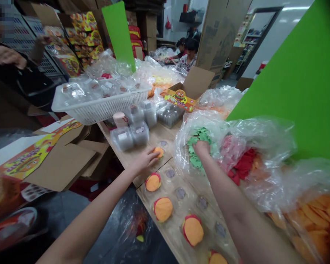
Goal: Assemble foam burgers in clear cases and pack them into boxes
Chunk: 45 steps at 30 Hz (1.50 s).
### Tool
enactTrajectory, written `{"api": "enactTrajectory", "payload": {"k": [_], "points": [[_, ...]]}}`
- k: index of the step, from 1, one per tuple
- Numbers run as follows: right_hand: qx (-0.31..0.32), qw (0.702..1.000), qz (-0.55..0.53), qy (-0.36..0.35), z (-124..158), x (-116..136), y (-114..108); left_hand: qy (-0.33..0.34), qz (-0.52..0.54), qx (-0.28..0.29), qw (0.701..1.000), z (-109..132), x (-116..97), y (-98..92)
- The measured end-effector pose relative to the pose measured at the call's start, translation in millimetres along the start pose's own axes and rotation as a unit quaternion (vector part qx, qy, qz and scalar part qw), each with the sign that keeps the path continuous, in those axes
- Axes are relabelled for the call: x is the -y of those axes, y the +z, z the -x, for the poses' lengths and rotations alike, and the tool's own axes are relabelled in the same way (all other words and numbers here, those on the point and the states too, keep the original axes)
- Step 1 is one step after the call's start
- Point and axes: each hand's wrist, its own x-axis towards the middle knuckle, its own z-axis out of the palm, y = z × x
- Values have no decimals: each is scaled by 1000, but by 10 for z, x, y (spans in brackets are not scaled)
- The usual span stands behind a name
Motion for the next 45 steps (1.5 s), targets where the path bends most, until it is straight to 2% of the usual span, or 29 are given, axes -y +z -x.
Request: {"api": "enactTrajectory", "payload": {"k": [1,3,6,10,13,16,19,20,22,24,25,26,27,29,32,34,36,37,39,42,45], "points": [[9,1000,4,8,19,-2,18,-10,-6,-2,1000,-3,-10,8],[17,999,-16,43,42,-15,19,-26,-15,-40,999,21,-64,14],[31,996,-47,74,20,-37,-9,-32,-36,-103,994,220,-235,10],[34,988,-117,90,-20,1,-83,10,-148,-64,987,701,-479,82],[-32,979,-183,81,39,61,-247,17,-189,-70,979,942,-548,202],[-93,960,-251,79,234,72,-500,-31,-108,-87,990,980,-576,265],[-99,937,-326,83,587,81,-747,-122,55,-119,984,927,-624,217],[-84,922,-369,78,725,117,-810,-162,121,-143,969,910,-634,181],[5,884,-465,50,990,274,-886,-244,277,-195,909,895,-622,97],[156,840,-519,-11,1202,547,-882,-299,417,-207,833,915,-562,14],[230,826,-512,-53,1279,711,-850,-313,460,-197,807,940,-522,-21],[284,822,-483,-101,1336,879,-800,-321,481,-180,796,976,-482,-48],[314,828,-442,-146,1375,1039,-737,-327,481,-163,797,1017,-448,-68],[314,858,-349,-207,1411,1292,-591,-330,448,-153,817,1104,-406,-81],[274,900,-265,-210,1429,1449,-406,-308,395,-151,852,1200,-416,-50],[252,917,-242,-194,1457,1440,-355,-254,309,-139,906,1230,-450,-11],[235,928,-219,-189,1506,1394,-373,-172,177,-101,964,1242,-485,30],[221,934,-206,-191,1536,1365,-400,-134,109,-75,982,1246,-499,47],[178,949,-170,-196,1602,1296,-468,-95,17,-29,995,1253,-520,67],[123,964,-104,-212,1708,1184,-519,-85,-52,4,995,1262,-545,52],[141,958,-53,-242,1813,1114,-465,-85,-98,32,991,1257,-580,15]]}}
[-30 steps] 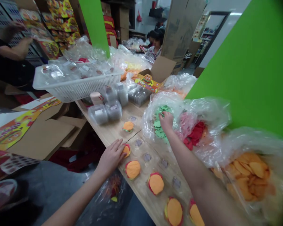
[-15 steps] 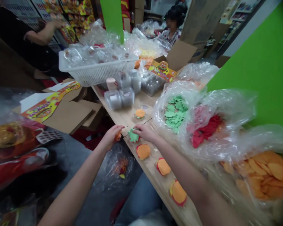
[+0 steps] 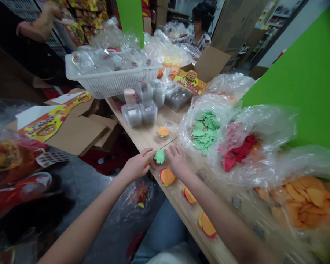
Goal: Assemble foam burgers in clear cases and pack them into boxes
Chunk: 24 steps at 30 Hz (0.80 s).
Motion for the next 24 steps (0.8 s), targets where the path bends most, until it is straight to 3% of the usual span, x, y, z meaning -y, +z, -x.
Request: {"api": "enactTrajectory", "payload": {"k": [4,8,10,12,14,17,18,22,24], "points": [[29,999,20,6,45,21,108,-25,0,18,1000,-7,-29,0],[5,1000,5,-8,86,13,109,-80,181,-67,978,-4,34,30],[5,1000,-1,-19,118,-1,102,-163,345,-111,917,9,85,4],[12,999,-1,-33,137,-5,95,-227,469,-109,847,29,115,-57],[1,999,-2,-34,130,6,86,-235,557,-71,793,45,101,-124],[-33,999,-2,-18,94,37,74,-207,628,-38,749,22,14,-153],[-36,999,2,-18,84,46,73,-195,612,-45,766,-4,-19,-134],[-39,997,26,-57,82,53,86,-130,418,-79,896,-161,-92,22],[-49,996,23,-74,87,35,99,-108,361,-83,922,-225,-87,86]]}}
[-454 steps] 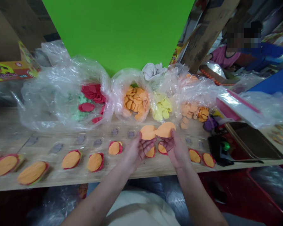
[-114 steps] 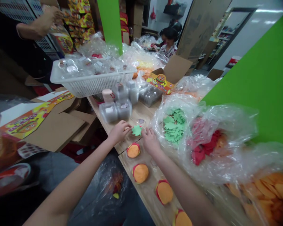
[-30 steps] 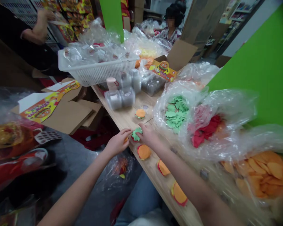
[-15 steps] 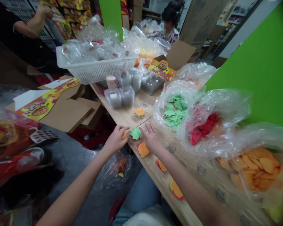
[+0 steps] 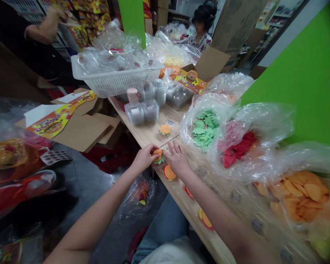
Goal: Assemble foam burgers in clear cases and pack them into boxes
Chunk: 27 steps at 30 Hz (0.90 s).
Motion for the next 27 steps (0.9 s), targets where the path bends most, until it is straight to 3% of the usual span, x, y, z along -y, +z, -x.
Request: {"api": "enactTrajectory", "payload": {"k": [4,10,17,21,27], "points": [[-16,999,-51,12,-1,-63,46,42,-57,-9,997,6,57,-10],[-57,987,-145,48,-50,-71,84,164,-159,22,973,304,246,-88],[-38,993,-109,6,-125,185,-9,149,-149,21,977,377,382,-6],[-43,996,-79,25,-102,219,-28,146,-158,21,976,352,362,7],[-48,994,-74,66,88,192,-156,194,-275,-33,941,442,334,-12]]}}
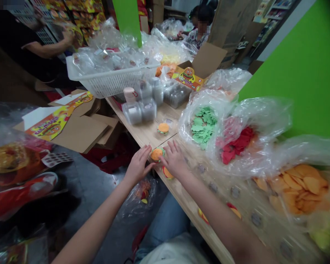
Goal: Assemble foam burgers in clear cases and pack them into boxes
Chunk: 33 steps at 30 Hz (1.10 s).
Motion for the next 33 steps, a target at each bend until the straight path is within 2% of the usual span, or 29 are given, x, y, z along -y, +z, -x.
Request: {"api": "enactTrajectory", "payload": {"k": [4,7,10,12,14,17,20,23,24,26,29,31,33], "points": [[35,999,9,-28,179,-2,-65,38,-57,65,996,56,-19,24],[53,998,7,-29,257,36,-27,39,-90,87,991,42,-33,53],[40,999,-4,-33,286,40,-24,40,-113,106,987,-16,-35,47],[15,999,-20,-37,243,-69,-105,48,-122,116,984,-59,-10,22],[-30,999,-30,3,91,-316,-269,61,-126,115,983,-95,40,-9],[-102,985,10,138,-349,-895,-579,77,-117,91,986,-117,104,-58],[-71,965,122,222,-809,-1483,-690,65,-96,49,992,-88,32,-106],[-27,964,125,234,-1002,-1777,-497,1,-58,-9,998,-37,-222,-112],[-24,965,119,233,-1004,-1792,-413,-19,-49,-14,999,-29,-329,-95],[-31,965,119,230,-954,-1736,-299,-40,-56,14,998,-36,-538,-34],[-73,971,102,202,-825,-1561,-336,-39,-109,84,990,-84,-762,94],[-141,967,24,210,-695,-1433,-465,-37,-124,100,987,-105,-828,174],[-209,936,-133,250,-493,-1300,-601,-35,-104,97,989,-105,-844,239]]}}
